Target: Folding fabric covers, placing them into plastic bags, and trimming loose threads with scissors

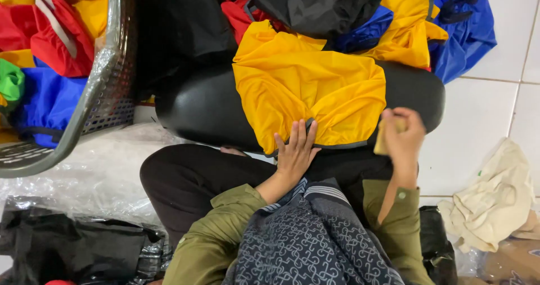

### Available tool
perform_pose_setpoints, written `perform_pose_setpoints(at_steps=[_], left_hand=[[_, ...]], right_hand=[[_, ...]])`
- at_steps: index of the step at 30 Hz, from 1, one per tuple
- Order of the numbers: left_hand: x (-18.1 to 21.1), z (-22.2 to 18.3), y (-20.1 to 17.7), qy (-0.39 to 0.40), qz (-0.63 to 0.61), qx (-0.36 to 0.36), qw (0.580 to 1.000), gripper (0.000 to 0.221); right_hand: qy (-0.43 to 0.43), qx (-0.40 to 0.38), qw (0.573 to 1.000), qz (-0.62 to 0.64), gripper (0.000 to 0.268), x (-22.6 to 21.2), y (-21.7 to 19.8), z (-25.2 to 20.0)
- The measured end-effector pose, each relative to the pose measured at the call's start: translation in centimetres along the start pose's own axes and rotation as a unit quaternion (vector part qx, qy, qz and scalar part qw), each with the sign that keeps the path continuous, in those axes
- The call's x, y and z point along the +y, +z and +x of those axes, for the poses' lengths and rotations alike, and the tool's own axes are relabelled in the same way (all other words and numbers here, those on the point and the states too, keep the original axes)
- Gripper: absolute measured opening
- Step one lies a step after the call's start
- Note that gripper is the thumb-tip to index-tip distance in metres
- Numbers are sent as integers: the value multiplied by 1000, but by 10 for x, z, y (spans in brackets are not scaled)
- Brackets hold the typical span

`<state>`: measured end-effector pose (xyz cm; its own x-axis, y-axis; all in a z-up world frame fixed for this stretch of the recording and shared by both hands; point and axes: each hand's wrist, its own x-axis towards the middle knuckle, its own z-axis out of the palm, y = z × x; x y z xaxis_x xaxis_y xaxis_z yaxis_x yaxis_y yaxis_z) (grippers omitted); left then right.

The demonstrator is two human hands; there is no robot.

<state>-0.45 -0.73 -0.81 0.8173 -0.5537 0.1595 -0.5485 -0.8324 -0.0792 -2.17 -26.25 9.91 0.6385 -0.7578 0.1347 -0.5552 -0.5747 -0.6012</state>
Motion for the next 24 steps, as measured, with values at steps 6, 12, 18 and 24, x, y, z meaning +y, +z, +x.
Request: perform_pose_setpoints(at_steps=[6, 12, 18, 24], left_hand=[[4, -2, -21, 94, -183, 124, 971, 69], [-4, 8, -17, 178, -240, 45, 953, 94], [-13, -9, -31, -107, -644, 252, 714, 17], [0, 6, -22, 95, -487, 348, 795, 52]], right_hand=[[62, -192, 978, 53, 71, 7, 4, -55], [12, -204, 958, 201, 53, -67, 23, -73], [-64, -241, 944, 214, 56, -72, 74, -79], [-47, -357, 898, 251, 45, -52, 87, -72]])
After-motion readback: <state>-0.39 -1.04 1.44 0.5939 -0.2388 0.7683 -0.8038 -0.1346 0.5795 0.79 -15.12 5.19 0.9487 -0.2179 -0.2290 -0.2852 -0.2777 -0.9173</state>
